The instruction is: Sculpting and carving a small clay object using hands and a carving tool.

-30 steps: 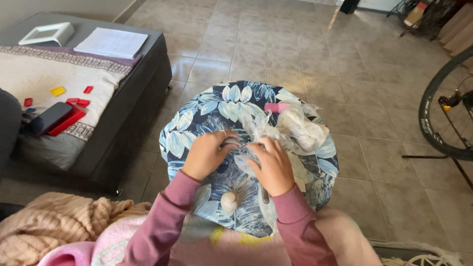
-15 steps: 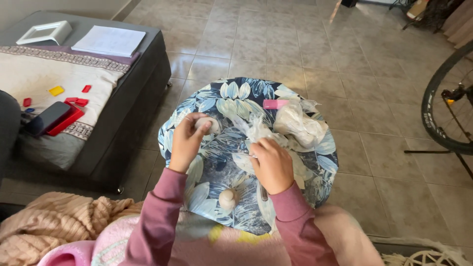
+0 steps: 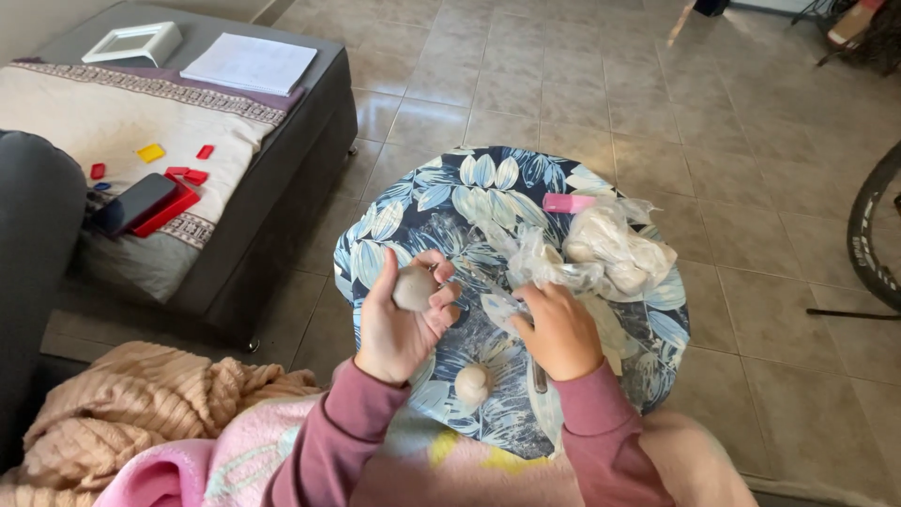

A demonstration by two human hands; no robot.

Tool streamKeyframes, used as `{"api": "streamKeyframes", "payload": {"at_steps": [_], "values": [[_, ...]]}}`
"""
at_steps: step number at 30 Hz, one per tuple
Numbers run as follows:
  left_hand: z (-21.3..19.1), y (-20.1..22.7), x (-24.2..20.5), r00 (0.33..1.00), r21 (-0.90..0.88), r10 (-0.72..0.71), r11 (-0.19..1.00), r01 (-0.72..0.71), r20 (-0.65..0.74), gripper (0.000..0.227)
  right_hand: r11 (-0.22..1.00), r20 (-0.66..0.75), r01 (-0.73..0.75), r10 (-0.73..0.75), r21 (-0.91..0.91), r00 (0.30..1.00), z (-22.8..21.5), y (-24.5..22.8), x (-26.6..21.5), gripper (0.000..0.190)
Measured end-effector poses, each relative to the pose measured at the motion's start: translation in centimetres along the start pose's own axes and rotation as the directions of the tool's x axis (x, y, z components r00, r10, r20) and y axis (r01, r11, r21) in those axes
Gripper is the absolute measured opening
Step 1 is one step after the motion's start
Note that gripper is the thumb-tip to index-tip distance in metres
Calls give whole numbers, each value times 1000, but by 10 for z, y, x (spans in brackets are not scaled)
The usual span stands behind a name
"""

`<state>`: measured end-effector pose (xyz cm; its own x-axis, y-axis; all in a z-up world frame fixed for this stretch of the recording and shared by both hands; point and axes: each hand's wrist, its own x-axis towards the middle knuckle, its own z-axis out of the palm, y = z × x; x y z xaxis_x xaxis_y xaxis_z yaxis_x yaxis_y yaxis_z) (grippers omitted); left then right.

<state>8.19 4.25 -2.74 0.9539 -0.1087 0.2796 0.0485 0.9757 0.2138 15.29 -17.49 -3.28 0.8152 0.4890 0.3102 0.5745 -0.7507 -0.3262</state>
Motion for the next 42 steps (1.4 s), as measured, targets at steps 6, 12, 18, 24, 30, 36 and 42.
{"api": "streamKeyframes", "payload": {"at_steps": [6, 12, 18, 24, 30, 36, 42], "values": [[-21, -7, 2, 986, 340, 80, 940, -27, -144, 55, 995, -107, 102, -103, -15, 989, -34, -31, -9, 34], [6, -16, -4, 977, 566, 47, 820, 82, -208, 55, 952, -294, 254, -196, 173, 935, -60, -80, -16, 38], [-15, -35, -27, 942, -102, -14, 993, 52, 336, 67, 850, -286, 430, -349, 305, 892, -54, -92, -13, 54], [38, -23, -27, 998, 821, 59, 570, -37, 5, 59, 767, -324, 279, -98, 578, 941, -37, -72, -19, 46], [64, -9, -22, 993, 995, 83, -56, -79, 84, 61, 416, -32, -40, 164, 908, 986, -23, -45, -21, 46], [59, -2, -18, 887, 787, 23, -471, -398, 462, 76, 155, 179, -198, 133, 968, 975, -21, -36, -24, 46], [49, 7, -17, 896, 855, -24, -289, -432, 444, 70, 111, 230, -235, 63, 966, 971, -32, -43, -24, 50]]}}
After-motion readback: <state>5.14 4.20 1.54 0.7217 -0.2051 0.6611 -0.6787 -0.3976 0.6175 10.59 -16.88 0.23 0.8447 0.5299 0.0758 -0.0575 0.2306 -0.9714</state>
